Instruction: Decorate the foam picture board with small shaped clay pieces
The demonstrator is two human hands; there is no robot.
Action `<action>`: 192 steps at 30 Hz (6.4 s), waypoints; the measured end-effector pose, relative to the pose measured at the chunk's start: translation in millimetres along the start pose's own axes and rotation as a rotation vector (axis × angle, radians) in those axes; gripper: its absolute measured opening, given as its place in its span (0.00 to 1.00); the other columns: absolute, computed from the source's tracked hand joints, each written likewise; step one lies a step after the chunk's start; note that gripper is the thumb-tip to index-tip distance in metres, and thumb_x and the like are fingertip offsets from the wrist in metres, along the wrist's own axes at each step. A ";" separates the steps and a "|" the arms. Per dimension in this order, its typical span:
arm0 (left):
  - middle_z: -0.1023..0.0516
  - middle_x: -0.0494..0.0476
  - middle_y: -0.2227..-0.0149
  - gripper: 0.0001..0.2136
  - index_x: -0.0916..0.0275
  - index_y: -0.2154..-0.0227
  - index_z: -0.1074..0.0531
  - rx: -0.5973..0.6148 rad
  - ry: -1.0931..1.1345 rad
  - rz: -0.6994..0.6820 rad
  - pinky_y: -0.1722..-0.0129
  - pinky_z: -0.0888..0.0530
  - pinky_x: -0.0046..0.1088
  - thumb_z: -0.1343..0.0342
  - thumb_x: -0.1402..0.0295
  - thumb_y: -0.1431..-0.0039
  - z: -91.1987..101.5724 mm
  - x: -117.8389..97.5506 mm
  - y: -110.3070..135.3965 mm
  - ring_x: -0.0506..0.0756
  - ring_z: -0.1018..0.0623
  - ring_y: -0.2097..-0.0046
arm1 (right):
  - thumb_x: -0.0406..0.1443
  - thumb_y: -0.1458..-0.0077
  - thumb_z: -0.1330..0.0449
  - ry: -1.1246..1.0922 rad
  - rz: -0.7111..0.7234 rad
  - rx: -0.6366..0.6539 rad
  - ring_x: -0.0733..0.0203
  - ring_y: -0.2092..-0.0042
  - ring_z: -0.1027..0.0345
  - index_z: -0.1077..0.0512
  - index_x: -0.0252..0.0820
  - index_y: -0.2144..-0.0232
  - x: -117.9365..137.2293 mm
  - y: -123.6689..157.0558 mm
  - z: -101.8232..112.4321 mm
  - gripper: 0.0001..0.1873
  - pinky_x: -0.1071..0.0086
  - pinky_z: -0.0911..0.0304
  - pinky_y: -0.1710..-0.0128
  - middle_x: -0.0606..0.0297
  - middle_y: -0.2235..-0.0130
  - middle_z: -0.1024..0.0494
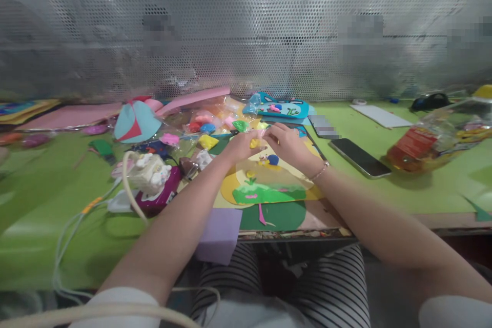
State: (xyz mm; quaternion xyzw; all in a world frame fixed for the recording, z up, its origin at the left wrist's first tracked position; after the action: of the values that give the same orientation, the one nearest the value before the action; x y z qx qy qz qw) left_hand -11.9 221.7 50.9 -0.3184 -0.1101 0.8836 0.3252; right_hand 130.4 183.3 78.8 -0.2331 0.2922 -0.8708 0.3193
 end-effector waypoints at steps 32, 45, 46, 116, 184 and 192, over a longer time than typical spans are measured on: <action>0.23 0.57 0.69 0.15 0.64 0.59 0.29 -0.006 -0.315 0.142 0.69 0.37 0.27 0.45 0.63 0.50 10.0 -1.8 1.1 0.58 0.24 0.64 | 0.32 0.44 0.44 -0.716 -0.406 0.355 0.69 0.76 0.31 0.31 0.38 0.76 23.0 1.5 -12.7 0.08 0.75 0.34 0.74 0.67 0.77 0.26; 0.23 0.58 0.71 0.17 0.63 0.62 0.28 -0.007 -0.336 0.136 0.70 0.37 0.28 0.48 0.56 0.47 5.9 5.2 -1.5 0.58 0.24 0.66 | 0.27 0.53 0.40 -0.830 -0.395 0.398 0.65 0.66 0.26 0.24 0.40 0.68 23.0 5.2 -16.5 0.09 0.71 0.30 0.65 0.64 0.67 0.20; 0.23 0.58 0.71 0.17 0.63 0.63 0.28 -0.008 -0.334 0.130 0.71 0.37 0.28 0.48 0.55 0.47 5.8 5.5 -1.5 0.58 0.24 0.66 | 0.27 0.52 0.41 -0.853 -0.404 0.399 0.64 0.65 0.26 0.23 0.40 0.67 22.6 5.4 -17.2 0.10 0.70 0.29 0.63 0.64 0.67 0.20; 0.22 0.61 0.64 0.17 0.63 0.56 0.30 0.014 -0.363 0.216 0.67 0.33 0.29 0.48 0.60 0.46 9.9 -0.4 0.2 0.60 0.24 0.61 | 0.33 0.64 0.31 -0.948 -0.568 0.373 0.70 0.74 0.35 0.24 0.37 0.68 16.5 3.7 -13.4 0.15 0.74 0.39 0.74 0.69 0.75 0.26; 0.22 0.61 0.61 0.16 0.62 0.57 0.28 -0.015 -0.329 0.240 0.62 0.31 0.30 0.47 0.61 0.47 5.7 5.0 -3.0 0.59 0.24 0.59 | 0.26 0.52 0.43 -0.146 -0.137 0.360 0.61 0.66 0.28 0.22 0.42 0.70 28.5 15.8 -43.0 0.11 0.71 0.38 0.64 0.65 0.68 0.19; 0.22 0.60 0.62 0.17 0.61 0.56 0.28 -0.012 -0.326 0.265 0.62 0.31 0.30 0.47 0.62 0.47 5.7 5.6 -2.4 0.58 0.25 0.59 | 0.27 0.51 0.44 -0.124 -0.158 0.380 0.61 0.66 0.28 0.21 0.43 0.71 30.0 16.2 -41.6 0.12 0.71 0.38 0.64 0.66 0.68 0.19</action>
State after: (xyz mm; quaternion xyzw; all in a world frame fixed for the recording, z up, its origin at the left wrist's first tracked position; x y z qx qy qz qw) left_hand -17.6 227.2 53.5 -0.1849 -0.1236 0.9578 0.1822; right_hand 91.9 167.4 44.8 -0.2442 0.0836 -0.9164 0.3058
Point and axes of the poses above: each hand's wrist, its own y-axis away from the middle knuckle, its own z-axis out of the back of the hand, x = y × z, the point moved 4 cm from there along -y, towards the middle knuckle
